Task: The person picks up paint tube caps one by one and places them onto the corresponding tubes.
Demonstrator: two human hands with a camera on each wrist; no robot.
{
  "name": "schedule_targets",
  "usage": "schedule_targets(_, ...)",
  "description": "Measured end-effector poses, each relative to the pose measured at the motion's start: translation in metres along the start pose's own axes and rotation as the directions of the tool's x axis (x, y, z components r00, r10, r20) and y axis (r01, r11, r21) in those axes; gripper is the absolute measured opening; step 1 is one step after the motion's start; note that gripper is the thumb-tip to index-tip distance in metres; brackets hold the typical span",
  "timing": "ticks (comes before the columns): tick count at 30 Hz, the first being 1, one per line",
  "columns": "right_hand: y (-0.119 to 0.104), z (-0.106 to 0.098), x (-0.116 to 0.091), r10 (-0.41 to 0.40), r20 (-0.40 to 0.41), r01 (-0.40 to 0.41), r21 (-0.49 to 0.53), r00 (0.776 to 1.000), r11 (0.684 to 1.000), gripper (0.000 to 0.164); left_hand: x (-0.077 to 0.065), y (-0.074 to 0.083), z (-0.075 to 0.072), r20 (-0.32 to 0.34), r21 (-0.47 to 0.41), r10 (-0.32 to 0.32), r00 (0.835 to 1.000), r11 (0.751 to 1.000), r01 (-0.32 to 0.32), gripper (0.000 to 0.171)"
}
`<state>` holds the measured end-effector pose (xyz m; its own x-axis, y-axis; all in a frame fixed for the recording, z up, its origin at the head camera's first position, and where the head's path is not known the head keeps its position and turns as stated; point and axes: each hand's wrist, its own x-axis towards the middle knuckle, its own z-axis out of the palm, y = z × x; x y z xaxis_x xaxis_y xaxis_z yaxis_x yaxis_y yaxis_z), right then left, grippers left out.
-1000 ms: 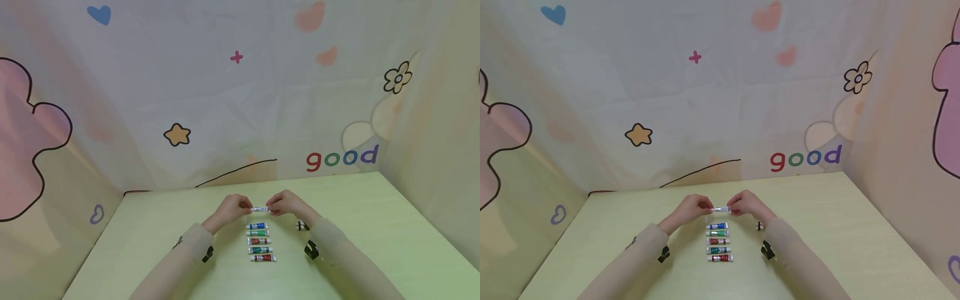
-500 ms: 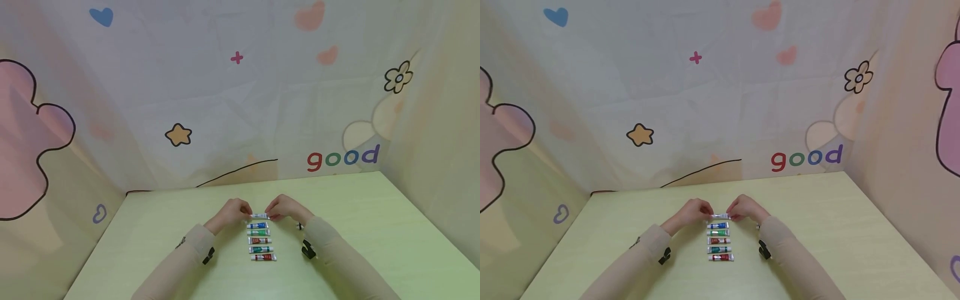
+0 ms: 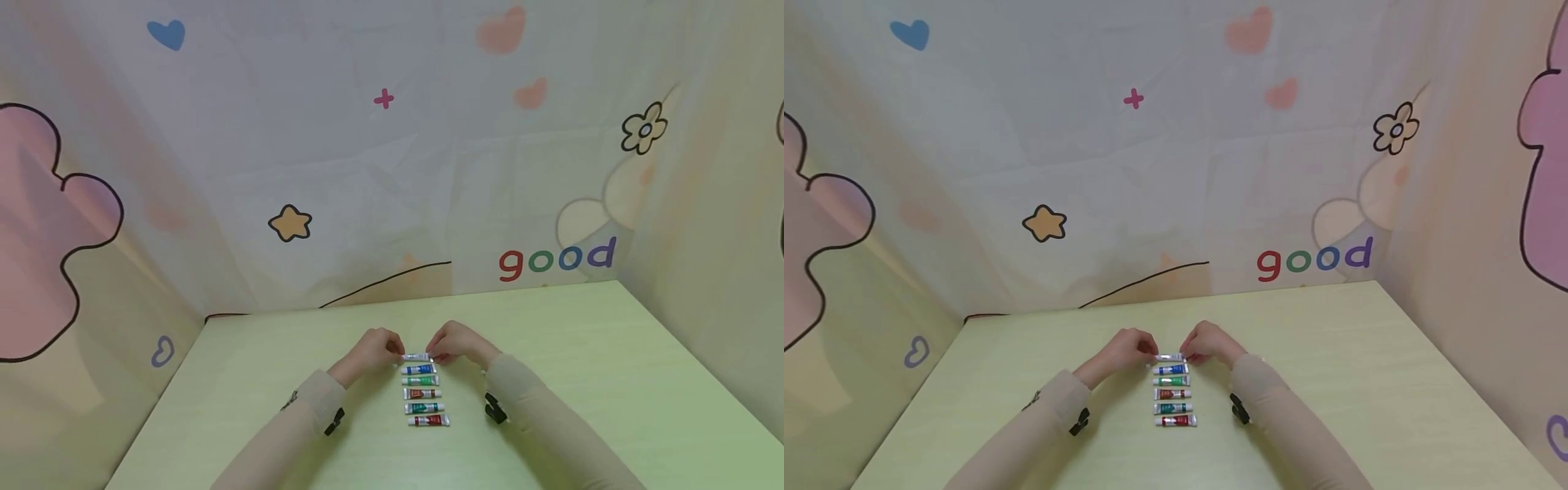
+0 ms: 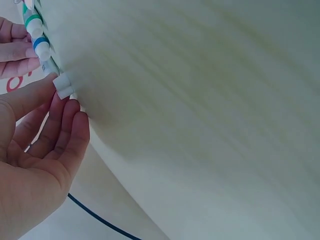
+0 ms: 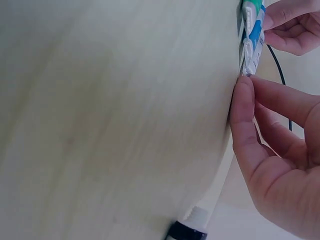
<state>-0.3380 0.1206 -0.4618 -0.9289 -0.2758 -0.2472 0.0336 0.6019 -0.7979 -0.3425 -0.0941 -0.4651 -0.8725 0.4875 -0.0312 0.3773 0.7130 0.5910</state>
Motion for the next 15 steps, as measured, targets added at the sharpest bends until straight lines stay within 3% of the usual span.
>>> schedule_targets(8, 0.000, -0.004, -0.004, -0.009, 0.015, 0.009, -0.005, 1.000, 1.000, 0.011, -0.003, -0.003, -0.002, 0.020, 0.006, 0.019, 1.000, 1.000, -0.019, 0.004)
schedule_targets(15, 0.013, -0.036, -0.014, -0.006, -0.003, 0.006, -0.120, 1.000, 0.993, 0.015, -0.007, -0.010, -0.011, 0.031, -0.027, 0.003, 1.000, 1.000, -0.002, 0.007)
